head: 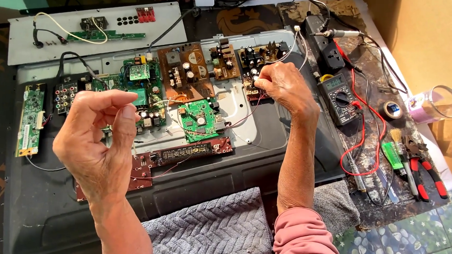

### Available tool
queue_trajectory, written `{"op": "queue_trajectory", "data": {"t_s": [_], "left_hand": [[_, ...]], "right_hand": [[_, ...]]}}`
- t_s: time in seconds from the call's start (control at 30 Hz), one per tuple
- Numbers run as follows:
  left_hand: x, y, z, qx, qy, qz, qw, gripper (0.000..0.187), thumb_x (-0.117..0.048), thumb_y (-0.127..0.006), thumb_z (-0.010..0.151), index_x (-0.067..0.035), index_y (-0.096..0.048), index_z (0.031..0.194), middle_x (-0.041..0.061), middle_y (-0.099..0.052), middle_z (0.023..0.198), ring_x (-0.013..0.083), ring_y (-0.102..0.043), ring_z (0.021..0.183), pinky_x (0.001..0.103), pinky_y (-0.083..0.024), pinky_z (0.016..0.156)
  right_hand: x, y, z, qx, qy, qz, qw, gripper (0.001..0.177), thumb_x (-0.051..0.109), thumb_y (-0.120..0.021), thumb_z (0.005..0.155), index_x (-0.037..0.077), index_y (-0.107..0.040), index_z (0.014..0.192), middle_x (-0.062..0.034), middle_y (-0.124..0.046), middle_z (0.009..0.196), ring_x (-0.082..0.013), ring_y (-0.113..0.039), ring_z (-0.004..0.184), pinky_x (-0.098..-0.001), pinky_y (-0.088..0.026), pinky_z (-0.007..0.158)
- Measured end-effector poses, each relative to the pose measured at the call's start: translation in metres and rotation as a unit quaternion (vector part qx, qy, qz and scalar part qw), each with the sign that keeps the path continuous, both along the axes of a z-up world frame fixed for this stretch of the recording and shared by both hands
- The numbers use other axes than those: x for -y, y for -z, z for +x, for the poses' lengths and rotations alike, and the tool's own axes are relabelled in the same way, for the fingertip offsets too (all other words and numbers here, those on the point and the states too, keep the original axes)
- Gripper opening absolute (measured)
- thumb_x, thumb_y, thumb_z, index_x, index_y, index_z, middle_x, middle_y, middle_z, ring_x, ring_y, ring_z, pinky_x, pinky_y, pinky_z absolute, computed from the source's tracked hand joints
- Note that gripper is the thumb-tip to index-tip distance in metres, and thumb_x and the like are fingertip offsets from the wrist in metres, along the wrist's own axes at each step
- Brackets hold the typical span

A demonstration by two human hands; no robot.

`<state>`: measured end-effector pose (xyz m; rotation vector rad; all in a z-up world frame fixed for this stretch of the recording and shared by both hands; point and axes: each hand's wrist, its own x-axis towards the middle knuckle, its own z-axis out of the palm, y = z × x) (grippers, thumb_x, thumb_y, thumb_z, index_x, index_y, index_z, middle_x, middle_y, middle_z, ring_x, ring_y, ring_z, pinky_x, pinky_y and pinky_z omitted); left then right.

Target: Soldering wire connections onto a television circuit board during a repair process.

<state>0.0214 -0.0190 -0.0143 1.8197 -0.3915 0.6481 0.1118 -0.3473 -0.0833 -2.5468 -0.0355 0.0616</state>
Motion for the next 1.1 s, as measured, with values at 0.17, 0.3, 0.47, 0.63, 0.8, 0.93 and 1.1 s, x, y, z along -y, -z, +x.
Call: {"op": "queue_trajectory", "data": {"t_s": [0.17, 0.3, 0.47, 0.63, 0.8, 0.93, 1.1], "left_hand": [[-0.0014, -0.0005, 0.0002, 0.002, -0.003, 0.001, 1.0, 0.01, -0.006, -0.063, 0.112, 0.003, -0.066, 0.113, 0.014, -0.064, 0.105, 0.0224, -0.065, 0.088, 0.029, -0.057, 0.079], [-0.0037, 0.0013, 0.0, 0.0, 0.0, -0.001, 1.0, 0.01, -0.008, -0.063, 0.113, 0.001, -0.065, 0.116, 0.014, -0.062, 0.109, 0.0226, -0.066, 0.089, 0.032, -0.058, 0.082], [-0.004, -0.0001, -0.0005, -0.003, -0.003, -0.006, 1.0, 0.009, -0.005, -0.063, 0.112, 0.003, -0.066, 0.114, 0.015, -0.062, 0.106, 0.0219, -0.065, 0.083, 0.03, -0.056, 0.078], [-0.0048, -0.0001, -0.0017, -0.004, -0.002, -0.006, 1.0, 0.011, -0.009, -0.063, 0.113, 0.001, -0.065, 0.117, 0.014, -0.061, 0.11, 0.0223, -0.066, 0.088, 0.033, -0.059, 0.083], [-0.0048, -0.0008, -0.0031, -0.002, -0.001, -0.004, 1.0, 0.016, -0.013, -0.061, 0.114, 0.0, -0.064, 0.122, 0.015, -0.06, 0.114, 0.024, -0.067, 0.09, 0.035, -0.061, 0.085], [-0.0052, -0.0016, -0.0025, 0.003, -0.006, -0.005, 1.0, 0.015, -0.012, -0.061, 0.115, 0.002, -0.065, 0.121, 0.015, -0.061, 0.112, 0.0235, -0.067, 0.09, 0.034, -0.058, 0.083], [-0.0058, -0.002, -0.0049, -0.002, -0.006, -0.007, 1.0, 0.017, -0.014, -0.061, 0.115, 0.001, -0.064, 0.123, 0.015, -0.06, 0.115, 0.0243, -0.066, 0.092, 0.036, -0.061, 0.086]], "right_hand": [[-0.0025, 0.001, 0.0004, -0.008, 0.011, -0.015, 1.0, 0.033, 0.035, -0.058, 0.091, 0.012, -0.054, 0.068, 0.0013, -0.043, 0.059, -0.0126, -0.039, 0.058, -0.0347, -0.03, 0.06], [-0.0038, 0.0013, 0.0019, -0.02, 0.018, -0.029, 0.999, 0.033, 0.031, -0.06, 0.091, 0.015, -0.048, 0.065, 0.0027, -0.039, 0.058, -0.0115, -0.035, 0.058, -0.0335, -0.027, 0.059], [-0.0077, -0.0057, -0.0002, -0.041, 0.035, -0.034, 0.998, 0.034, 0.035, -0.061, 0.092, 0.013, -0.056, 0.067, -0.0002, -0.049, 0.059, -0.0147, -0.043, 0.06, -0.0357, -0.032, 0.059], [-0.0085, -0.0054, -0.0001, -0.046, 0.046, -0.05, 0.997, 0.035, 0.035, -0.061, 0.093, 0.016, -0.049, 0.066, 0.0011, -0.047, 0.06, -0.0144, -0.043, 0.06, -0.0354, -0.034, 0.061], [-0.0061, -0.0005, 0.0027, -0.03, 0.029, -0.072, 0.997, 0.04, 0.039, -0.063, 0.095, 0.015, -0.049, 0.067, -0.0005, -0.044, 0.061, -0.0172, -0.042, 0.061, -0.038, -0.032, 0.06], [-0.0068, -0.0035, 0.0026, -0.039, 0.042, -0.089, 0.994, 0.037, 0.044, -0.062, 0.095, 0.015, -0.061, 0.073, -0.0028, -0.058, 0.066, -0.0213, -0.054, 0.067, -0.0412, -0.042, 0.068], [-0.0061, -0.0024, 0.0015, -0.022, 0.044, -0.077, 0.996, 0.033, 0.043, -0.059, 0.091, 0.015, -0.064, 0.075, -0.0021, -0.065, 0.073, -0.0203, -0.059, 0.072, -0.0426, -0.043, 0.076]]}}
